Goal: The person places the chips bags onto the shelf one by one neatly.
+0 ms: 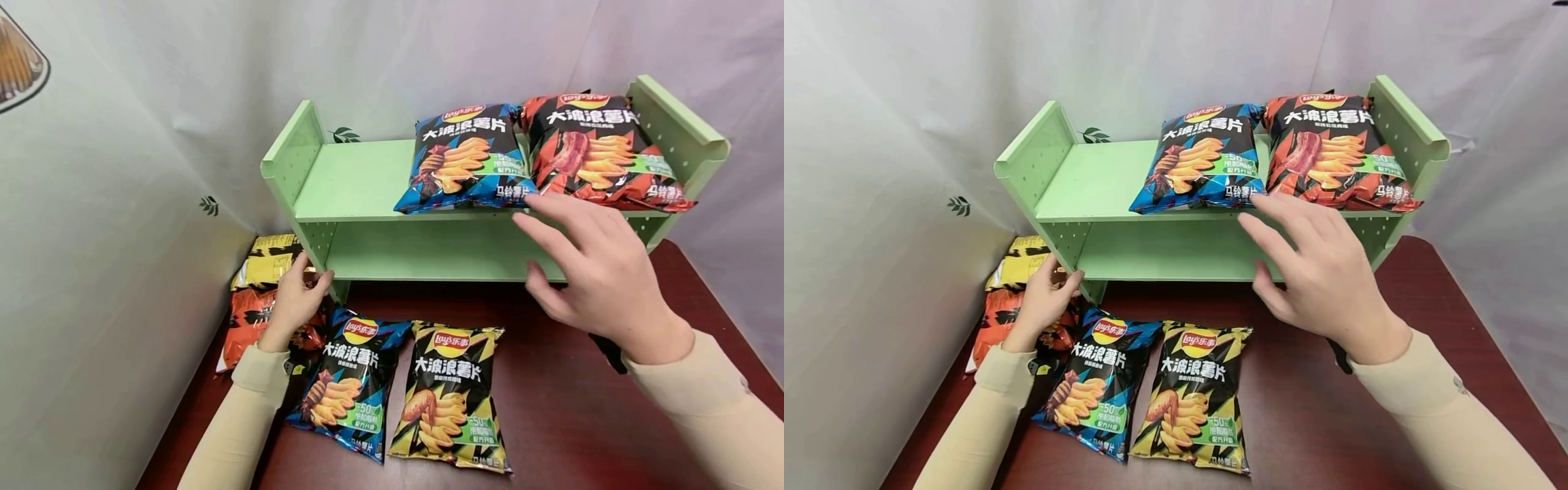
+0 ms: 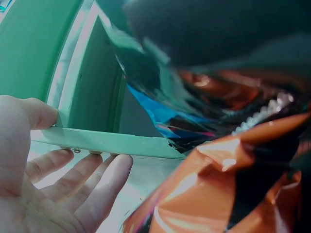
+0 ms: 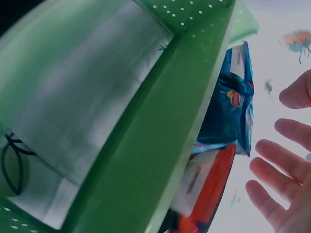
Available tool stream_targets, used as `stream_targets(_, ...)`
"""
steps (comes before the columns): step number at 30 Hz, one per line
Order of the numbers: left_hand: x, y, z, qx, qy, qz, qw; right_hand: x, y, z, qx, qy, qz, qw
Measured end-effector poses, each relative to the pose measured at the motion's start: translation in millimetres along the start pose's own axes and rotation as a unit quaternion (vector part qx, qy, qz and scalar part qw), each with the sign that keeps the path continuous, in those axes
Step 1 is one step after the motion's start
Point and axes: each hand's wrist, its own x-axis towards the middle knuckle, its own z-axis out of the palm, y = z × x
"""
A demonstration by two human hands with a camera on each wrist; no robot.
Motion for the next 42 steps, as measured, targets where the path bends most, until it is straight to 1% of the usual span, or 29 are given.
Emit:
stream_targets(2, -0.2, 0.1, -0.1, 0.0, -0.001, 0.0, 1.0, -10.2, -0.5, -2.8, 0.003, 0.031, 0.027, 0.999)
stream_targets(4, -0.3, 0.6, -0.1, 0.002, -0.001, 0.0, 1.0, -21.2, 0.6, -4.2, 0.011, 0.069, 0.059, 0.996)
stream_targets(5, -0.1, 0.9, -0.1, 0.002, -0.001, 0.0, 1.0, -26.8, 1.8, -4.5, 0.015, 0.09, 0.075, 0.993)
stream_targets(7, 0.3, 0.9, 0.0, 0.006, 0.001, 0.001, 1.0, -38.0, 5.3, -3.5, 0.022, 0.139, 0.107, 0.984)
stream_targets(9, 0.3, 0.7, 0.2, 0.008, 0.002, 0.001, 1.0, -48.5, 9.8, -1.1, 0.026, 0.191, 0.138, 0.972)
stream_targets(12, -0.2, -0.2, 0.5, 0.006, 0.001, -0.002, 1.0, -63.3, 18.3, 3.0, 0.012, 0.25, 0.18, 0.951)
stream_targets(14, -0.5, -0.8, 0.9, 0.003, -0.001, -0.005, 1.0, -72.5, 24.1, 5.5, 0.003, 0.276, 0.212, 0.937)
stream_targets(17, -0.4, -1.8, 1.2, 0.001, 0.0, -0.009, 1.0, -84.8, 32.2, 8.4, 0.001, 0.297, 0.267, 0.917)
stream_targets(18, -0.2, -2.0, 1.3, 0.001, 0.001, -0.009, 1.0, -88.5, 34.4, 9.0, 0.003, 0.303, 0.286, 0.909)
stream_targets(21, 0.5, -1.2, 1.4, 0.003, 0.004, -0.01, 0.9999, -99.1, 40.0, 8.3, 0.009, 0.306, 0.338, 0.89)
stream_targets(23, 0.8, -0.6, 1.3, 0.005, 0.004, -0.009, 0.9999, -106.5, 43.2, 6.8, 0.023, 0.299, 0.367, 0.881)
stream_targets(27, 1.1, 0.0, 1.1, 0.005, 0.001, -0.009, 0.9999, -127.3, 51.0, 5.5, 0.053, 0.258, 0.417, 0.87)
stream_targets(30, 1.4, -0.8, 0.6, 0.006, 0.001, -0.009, 0.9999, -146.4, 60.3, 7.4, 0.057, 0.224, 0.457, 0.859)
stream_targets(33, 1.3, -0.3, 0.5, 0.005, -0.001, -0.011, 0.9999, -163.4, 70.4, 10.1, 0.056, 0.205, 0.487, 0.847)
stream_targets(34, 1.2, -0.3, 0.4, 0.006, -0.001, -0.011, 0.9999, -167.4, 73.0, 10.8, 0.057, 0.199, 0.494, 0.844)
stream_targets(37, 0.7, -0.3, 0.2, 0.004, -0.001, -0.014, 0.9999, -174.8, 77.1, 12.3, 0.059, 0.18, 0.504, 0.843)
stream_targets(39, 0.6, -0.6, 0.0, 0.004, -0.001, -0.014, 0.9999, -175.4, 76.5, 12.9, 0.06, 0.165, 0.506, 0.844)
stream_targets(42, 0.4, -0.2, 0.1, 0.003, -0.002, -0.012, 0.9999, -170.6, 70.2, 12.1, 0.058, 0.141, 0.504, 0.85)
